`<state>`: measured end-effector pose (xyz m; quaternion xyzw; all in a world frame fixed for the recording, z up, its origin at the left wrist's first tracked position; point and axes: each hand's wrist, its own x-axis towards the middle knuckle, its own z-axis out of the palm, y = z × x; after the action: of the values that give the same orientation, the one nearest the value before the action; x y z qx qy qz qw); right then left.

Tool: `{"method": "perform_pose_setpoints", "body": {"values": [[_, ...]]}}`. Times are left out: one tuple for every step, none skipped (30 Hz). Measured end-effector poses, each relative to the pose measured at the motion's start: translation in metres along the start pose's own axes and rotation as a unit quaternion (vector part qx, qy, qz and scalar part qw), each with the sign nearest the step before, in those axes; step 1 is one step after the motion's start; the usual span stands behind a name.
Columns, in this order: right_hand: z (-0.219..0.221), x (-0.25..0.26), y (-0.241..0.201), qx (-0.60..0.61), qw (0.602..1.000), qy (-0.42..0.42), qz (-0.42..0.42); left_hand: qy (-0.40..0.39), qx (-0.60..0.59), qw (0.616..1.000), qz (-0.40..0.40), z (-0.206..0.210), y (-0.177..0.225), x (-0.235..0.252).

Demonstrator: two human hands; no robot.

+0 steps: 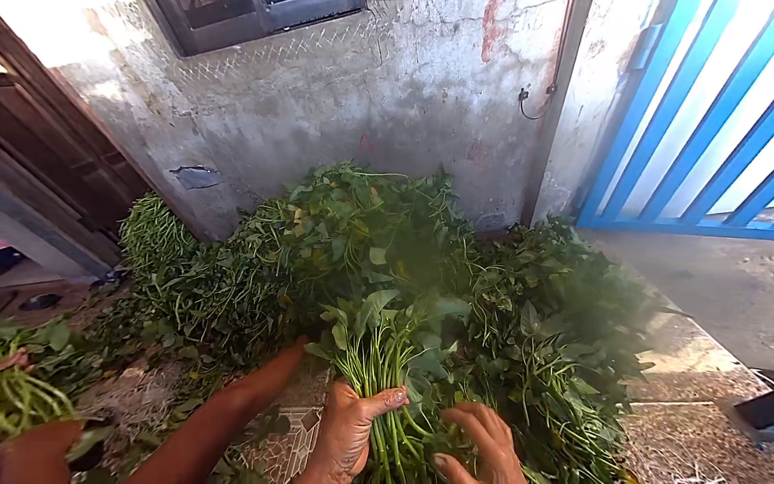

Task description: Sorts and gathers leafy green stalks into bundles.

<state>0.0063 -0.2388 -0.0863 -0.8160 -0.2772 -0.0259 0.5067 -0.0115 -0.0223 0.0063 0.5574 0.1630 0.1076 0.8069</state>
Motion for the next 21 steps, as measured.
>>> {"method": "perform_pose_setpoints", "body": {"values": [[0.004, 0.007, -0.009, 0.004, 0.999, 0.042, -0.002, 0.003, 0.009, 1.000, 0.007, 0.003, -0.002, -0.001], [0.011, 0.015, -0.018, 0.019, 0.996, 0.089, -0.011, 0.005, 0.017, 1.000, 0.011, 0.005, -0.005, -0.002], [0.018, 0.024, -0.027, 0.046, 0.990, 0.133, -0.025, 0.007, 0.025, 1.000, 0.015, 0.008, -0.007, -0.003], [0.026, 0.033, -0.034, 0.088, 0.982, 0.165, -0.039, 0.009, 0.031, 0.999, 0.019, 0.010, -0.008, -0.003], [0.033, 0.039, -0.039, 0.137, 0.971, 0.190, -0.049, 0.012, 0.032, 0.999, 0.021, 0.011, -0.009, -0.003], [0.039, 0.044, -0.044, 0.177, 0.960, 0.209, -0.059, 0.019, 0.029, 0.999, 0.019, 0.011, -0.010, -0.003], [0.042, 0.044, -0.045, 0.199, 0.955, 0.210, -0.069, 0.032, 0.023, 0.999, 0.018, 0.011, -0.010, -0.002], [0.043, 0.042, -0.044, 0.205, 0.955, 0.198, -0.086, 0.047, 0.019, 0.999, 0.017, 0.010, -0.009, -0.001], [0.042, 0.036, -0.041, 0.192, 0.960, 0.175, -0.106, 0.063, 0.015, 0.998, 0.015, 0.009, -0.008, 0.000], [0.039, 0.028, -0.038, 0.168, 0.968, 0.141, -0.122, 0.081, 0.015, 0.996, 0.016, 0.007, -0.006, 0.003], [0.035, 0.018, -0.035, 0.134, 0.977, 0.107, -0.126, 0.096, 0.017, 0.995, 0.016, 0.003, -0.003, 0.005], [0.030, 0.008, -0.033, 0.084, 0.987, 0.076, -0.113, 0.107, 0.020, 0.994, 0.017, -0.001, 0.000, 0.008], [0.021, -0.002, -0.033, 0.005, 0.996, 0.042, -0.079, 0.113, 0.024, 0.993, 0.020, -0.005, 0.003, 0.010], [0.012, -0.007, -0.035, -0.088, 0.996, 0.000, -0.027, 0.113, 0.030, 0.993, 0.024, -0.009, 0.006, 0.011], [0.002, -0.008, -0.038, -0.151, 0.987, -0.047, 0.040, 0.110, 0.039, 0.993, 0.030, -0.012, 0.008, 0.011], [-0.005, -0.006, -0.040, -0.181, 0.977, -0.073, 0.090, 0.102, 0.050, 0.993, 0.036, -0.012, 0.008, 0.010], [-0.008, -0.003, -0.040, -0.190, 0.974, -0.064, 0.102, 0.089, 0.060, 0.993, 0.041, -0.011, 0.007, 0.009], [-0.007, 0.001, -0.038, -0.182, 0.979, -0.039, 0.083, 0.073, 0.065, 0.994, 0.042, -0.008, 0.005, 0.007], [-0.005, 0.005, -0.038, -0.150, 0.987, -0.021, 0.055, 0.052, 0.067, 0.996, 0.040, -0.006, 0.003, 0.005], [-0.001, 0.009, -0.038, -0.101, 0.994, -0.018, 0.034, 0.030, 0.066, 0.997, 0.036, -0.004, 0.000, 0.003], [0.005, 0.013, -0.038, -0.042, 0.998, -0.031, 0.028, 0.008, 0.064, 0.997, 0.030, -0.003, -0.001, 0.002]]}}
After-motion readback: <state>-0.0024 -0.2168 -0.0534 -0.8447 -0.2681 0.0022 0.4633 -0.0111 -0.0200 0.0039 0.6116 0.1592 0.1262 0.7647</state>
